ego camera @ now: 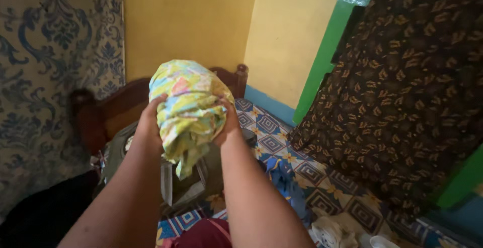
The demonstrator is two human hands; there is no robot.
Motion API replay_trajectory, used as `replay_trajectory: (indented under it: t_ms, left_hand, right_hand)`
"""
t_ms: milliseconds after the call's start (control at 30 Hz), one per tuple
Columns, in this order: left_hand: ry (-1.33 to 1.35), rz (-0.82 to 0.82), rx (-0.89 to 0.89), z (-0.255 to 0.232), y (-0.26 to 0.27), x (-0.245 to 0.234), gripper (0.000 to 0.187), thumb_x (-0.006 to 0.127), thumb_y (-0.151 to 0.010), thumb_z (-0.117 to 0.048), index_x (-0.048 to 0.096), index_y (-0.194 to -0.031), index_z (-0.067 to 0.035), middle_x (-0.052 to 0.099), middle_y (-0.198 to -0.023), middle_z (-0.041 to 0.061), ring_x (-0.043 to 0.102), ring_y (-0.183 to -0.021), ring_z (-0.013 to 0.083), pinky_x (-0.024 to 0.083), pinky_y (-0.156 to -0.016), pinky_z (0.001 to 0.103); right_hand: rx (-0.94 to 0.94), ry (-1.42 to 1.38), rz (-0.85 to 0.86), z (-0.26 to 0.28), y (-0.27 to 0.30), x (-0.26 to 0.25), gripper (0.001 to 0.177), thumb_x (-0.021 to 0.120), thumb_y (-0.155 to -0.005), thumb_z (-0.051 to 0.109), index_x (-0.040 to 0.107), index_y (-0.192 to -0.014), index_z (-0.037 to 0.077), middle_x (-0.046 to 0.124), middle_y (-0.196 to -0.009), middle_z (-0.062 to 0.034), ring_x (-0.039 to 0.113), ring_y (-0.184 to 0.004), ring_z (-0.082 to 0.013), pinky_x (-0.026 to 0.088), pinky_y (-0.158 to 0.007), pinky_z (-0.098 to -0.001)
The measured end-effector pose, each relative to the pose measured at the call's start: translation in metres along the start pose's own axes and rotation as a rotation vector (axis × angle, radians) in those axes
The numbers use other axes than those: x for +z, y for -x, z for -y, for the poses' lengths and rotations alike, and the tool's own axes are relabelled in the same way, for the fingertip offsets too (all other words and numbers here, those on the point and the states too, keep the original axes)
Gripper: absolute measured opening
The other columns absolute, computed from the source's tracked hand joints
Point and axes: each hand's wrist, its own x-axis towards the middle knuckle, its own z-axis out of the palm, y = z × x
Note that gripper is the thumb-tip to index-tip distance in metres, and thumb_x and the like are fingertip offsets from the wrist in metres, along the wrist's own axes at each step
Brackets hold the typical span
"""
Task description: The person places folded clothes into an open green backpack resting on a bed. They add a white cloth, a pink garment, and a yellow patterned cloth, then close and zip the backpack.
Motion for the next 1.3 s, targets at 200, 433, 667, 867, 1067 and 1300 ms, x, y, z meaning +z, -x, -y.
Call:
replay_trajectory:
  t_ms: [200,433,667,867,1067,1300]
  left_hand:
    - [0.313,0.048,0.215,0.021,-0.015,-0.01,0.075,0.058,-0.083,-0.06,0.058,-0.14,-0.011,0.066,-0.138,0.015,0.063,-0.125,0.036,0.047,-0.109,0.056]
    - [0.303,-0.128,0.268,0.028,-0.041,0.005,0.089,0.056,-0.074,-0.079,0.058,-0.141,-0.021,0.061,-0.145,0.006,0.061,-0.129,0.0325,0.046,-0.11,0.056]
    - [0.127,-0.417,0.237,-0.002,-0.098,-0.026,0.053,0.071,-0.084,-0.037,0.06,-0.129,-0.01,0.065,-0.122,0.016,0.066,-0.117,0.0371,0.055,-0.102,0.059]
    - [0.21,-0.477,0.341,-0.044,-0.093,-0.06,0.048,0.061,-0.081,-0.022,0.064,-0.127,-0.006,0.071,-0.123,0.012,0.069,-0.117,0.0346,0.053,-0.104,0.06]
    - [0.199,-0.186,0.243,-0.082,-0.09,-0.09,0.059,0.05,-0.085,-0.036,0.06,-0.138,-0.011,0.067,-0.14,0.011,0.064,-0.126,0.0339,0.044,-0.111,0.059]
    - [0.094,0.003,0.119,-0.124,-0.098,-0.127,0.059,0.048,-0.09,-0.038,0.057,-0.143,-0.012,0.063,-0.145,0.01,0.059,-0.134,0.033,0.043,-0.114,0.057]
  right_hand:
    - [-0.162,-0.147,-0.121,-0.024,-0.056,-0.016,0.052,0.051,-0.099,0.039,0.059,-0.138,0.005,0.065,-0.128,-0.0192,0.067,-0.112,-0.0377,0.056,-0.097,-0.0559]
    - [-0.45,-0.246,-0.657,-0.05,-0.106,0.005,0.045,0.06,-0.094,0.021,0.059,-0.134,0.001,0.066,-0.131,-0.0157,0.068,-0.112,-0.0308,0.058,-0.095,-0.0499]
    - [-0.625,0.243,-0.664,-0.08,-0.113,0.013,0.057,0.071,-0.075,0.006,0.061,-0.131,0.0,0.068,-0.126,-0.0109,0.066,-0.112,-0.0244,0.053,-0.096,-0.0412]
    - [-0.234,0.167,-0.403,-0.083,-0.097,0.015,0.065,0.081,-0.08,0.037,0.06,-0.136,0.01,0.064,-0.125,-0.0064,0.061,-0.115,-0.0251,0.051,-0.097,-0.0445]
    - [0.04,-0.075,-0.42,-0.079,-0.117,0.013,0.106,0.056,-0.073,0.089,0.046,-0.153,0.02,0.047,-0.154,-0.0196,0.048,-0.134,-0.0472,0.04,-0.103,-0.0726]
    - [-0.093,-0.18,-0.151,-0.114,-0.182,-0.016,0.092,0.046,-0.083,0.085,0.051,-0.15,0.021,0.053,-0.153,-0.0083,0.048,-0.141,-0.0359,0.041,-0.111,-0.0624]
